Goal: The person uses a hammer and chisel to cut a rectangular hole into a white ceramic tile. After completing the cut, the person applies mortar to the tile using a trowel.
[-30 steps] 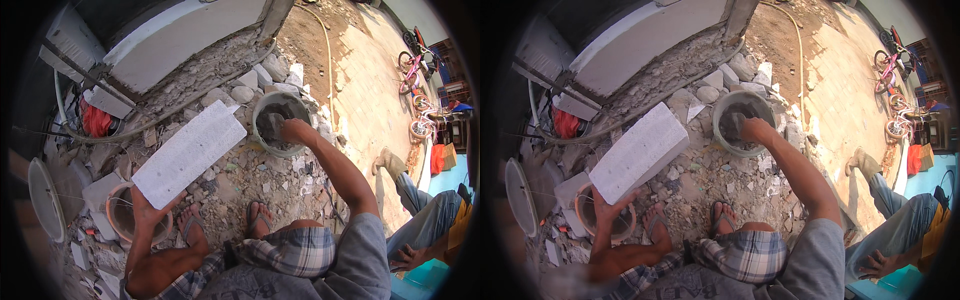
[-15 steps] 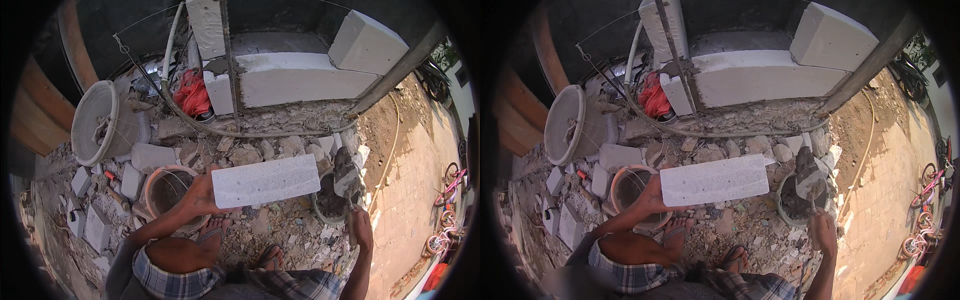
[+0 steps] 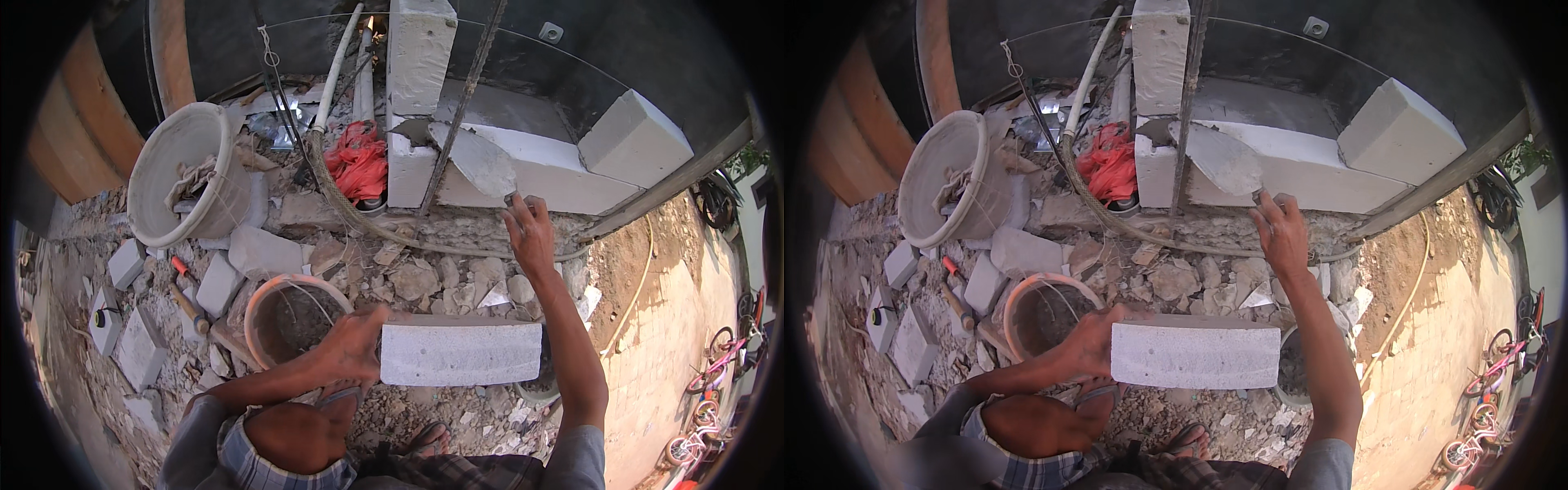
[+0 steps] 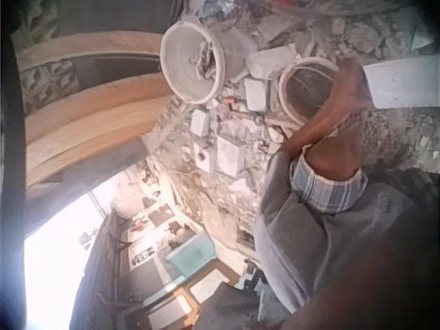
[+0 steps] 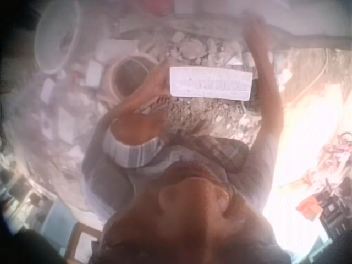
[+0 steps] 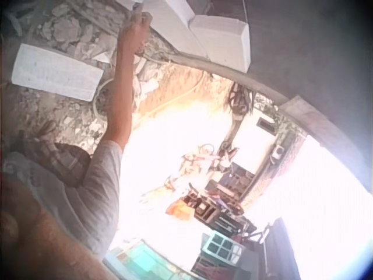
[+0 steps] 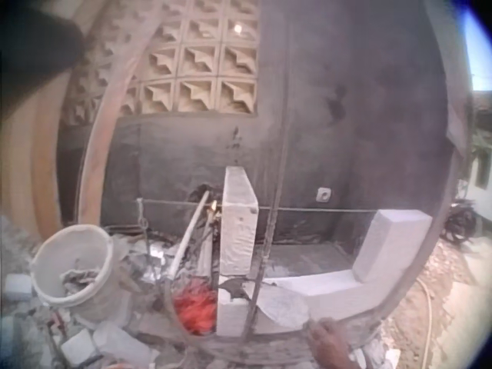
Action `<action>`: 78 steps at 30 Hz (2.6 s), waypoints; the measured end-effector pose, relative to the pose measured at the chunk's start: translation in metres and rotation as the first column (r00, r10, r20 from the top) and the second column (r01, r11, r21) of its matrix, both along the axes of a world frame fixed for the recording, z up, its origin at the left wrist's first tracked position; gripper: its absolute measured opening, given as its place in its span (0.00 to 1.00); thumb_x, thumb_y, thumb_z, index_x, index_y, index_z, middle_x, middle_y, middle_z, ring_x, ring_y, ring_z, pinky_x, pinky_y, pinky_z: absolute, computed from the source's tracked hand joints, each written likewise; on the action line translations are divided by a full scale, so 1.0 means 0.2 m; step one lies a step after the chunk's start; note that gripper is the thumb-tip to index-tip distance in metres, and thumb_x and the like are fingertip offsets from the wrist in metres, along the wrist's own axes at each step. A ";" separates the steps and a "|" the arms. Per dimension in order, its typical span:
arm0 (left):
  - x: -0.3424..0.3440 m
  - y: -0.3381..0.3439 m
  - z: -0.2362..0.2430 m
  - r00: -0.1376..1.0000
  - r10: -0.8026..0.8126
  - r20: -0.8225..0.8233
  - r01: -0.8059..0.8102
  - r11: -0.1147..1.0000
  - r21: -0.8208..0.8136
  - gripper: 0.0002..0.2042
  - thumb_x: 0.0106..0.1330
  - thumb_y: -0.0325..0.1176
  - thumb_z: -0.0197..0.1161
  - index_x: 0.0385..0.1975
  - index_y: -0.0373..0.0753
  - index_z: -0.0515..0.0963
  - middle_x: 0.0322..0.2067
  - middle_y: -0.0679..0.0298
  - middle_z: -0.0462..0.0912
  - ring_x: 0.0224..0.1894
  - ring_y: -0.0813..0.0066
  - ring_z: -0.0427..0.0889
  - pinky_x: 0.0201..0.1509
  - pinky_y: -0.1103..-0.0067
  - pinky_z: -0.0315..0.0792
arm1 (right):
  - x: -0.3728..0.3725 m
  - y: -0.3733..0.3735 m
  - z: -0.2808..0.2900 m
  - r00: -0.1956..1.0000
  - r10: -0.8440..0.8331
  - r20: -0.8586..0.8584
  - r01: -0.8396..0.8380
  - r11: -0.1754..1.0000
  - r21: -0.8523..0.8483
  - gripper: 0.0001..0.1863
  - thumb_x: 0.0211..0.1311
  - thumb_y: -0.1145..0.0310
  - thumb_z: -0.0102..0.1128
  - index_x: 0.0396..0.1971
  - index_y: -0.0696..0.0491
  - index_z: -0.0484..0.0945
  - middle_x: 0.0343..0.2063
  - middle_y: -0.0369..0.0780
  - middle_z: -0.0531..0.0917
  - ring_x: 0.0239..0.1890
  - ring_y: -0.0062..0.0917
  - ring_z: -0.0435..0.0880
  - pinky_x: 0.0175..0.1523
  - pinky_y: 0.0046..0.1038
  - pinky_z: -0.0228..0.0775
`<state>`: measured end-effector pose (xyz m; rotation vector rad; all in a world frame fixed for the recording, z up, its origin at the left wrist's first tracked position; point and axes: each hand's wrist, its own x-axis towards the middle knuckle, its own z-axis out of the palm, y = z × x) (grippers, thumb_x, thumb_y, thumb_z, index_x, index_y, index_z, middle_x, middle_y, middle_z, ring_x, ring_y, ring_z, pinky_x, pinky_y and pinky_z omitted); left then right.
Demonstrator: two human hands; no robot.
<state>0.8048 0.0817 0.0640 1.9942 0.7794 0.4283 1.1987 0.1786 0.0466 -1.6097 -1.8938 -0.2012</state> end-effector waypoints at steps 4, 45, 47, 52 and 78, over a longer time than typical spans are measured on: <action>0.00 -0.01 -0.02 0.999 -0.014 0.048 0.011 0.998 0.064 0.44 0.47 0.43 0.85 0.65 0.42 0.68 0.52 0.50 0.82 0.58 0.43 0.83 0.58 0.60 0.79 | -0.02 0.14 -0.03 0.977 0.065 0.205 -0.085 0.992 0.092 0.24 0.65 0.66 0.73 0.61 0.49 0.82 0.50 0.46 0.81 0.48 0.44 0.84 0.53 0.43 0.78; 0.02 0.00 0.00 0.999 -0.009 0.049 0.008 1.000 0.019 0.42 0.49 0.41 0.85 0.62 0.39 0.67 0.55 0.46 0.83 0.55 0.42 0.86 0.57 0.61 0.81 | -0.02 0.12 0.54 0.862 0.096 0.498 -0.010 0.985 -0.173 0.24 0.69 0.66 0.66 0.64 0.49 0.77 0.44 0.42 0.82 0.47 0.42 0.85 0.52 0.43 0.80; 0.01 0.00 -0.01 0.994 -0.004 0.111 -0.003 0.998 0.058 0.43 0.48 0.40 0.85 0.63 0.38 0.66 0.46 0.44 0.86 0.49 0.40 0.88 0.51 0.60 0.81 | 0.05 0.05 0.56 0.851 0.071 0.521 0.007 0.989 -0.146 0.25 0.68 0.67 0.64 0.65 0.49 0.75 0.43 0.43 0.81 0.47 0.43 0.85 0.52 0.44 0.81; 0.00 0.00 -0.08 0.996 -0.020 0.085 0.024 0.998 -0.057 0.41 0.51 0.42 0.86 0.62 0.36 0.69 0.57 0.49 0.84 0.58 0.58 0.87 0.61 0.68 0.81 | 0.18 -0.16 0.44 0.897 -0.055 0.438 0.148 0.972 -0.181 0.24 0.70 0.68 0.63 0.65 0.50 0.75 0.42 0.44 0.81 0.46 0.44 0.85 0.51 0.45 0.81; 0.06 -0.06 -0.11 0.950 0.310 0.050 -0.207 0.738 -0.643 0.40 0.49 0.34 0.87 0.62 0.31 0.73 0.54 0.54 0.87 0.54 0.61 0.87 0.58 0.67 0.79 | 0.61 -1.32 -0.40 0.701 -0.158 0.696 0.711 0.234 -0.663 0.11 0.67 0.66 0.61 0.39 0.52 0.91 0.39 0.43 0.92 0.43 0.37 0.93 0.42 0.42 0.86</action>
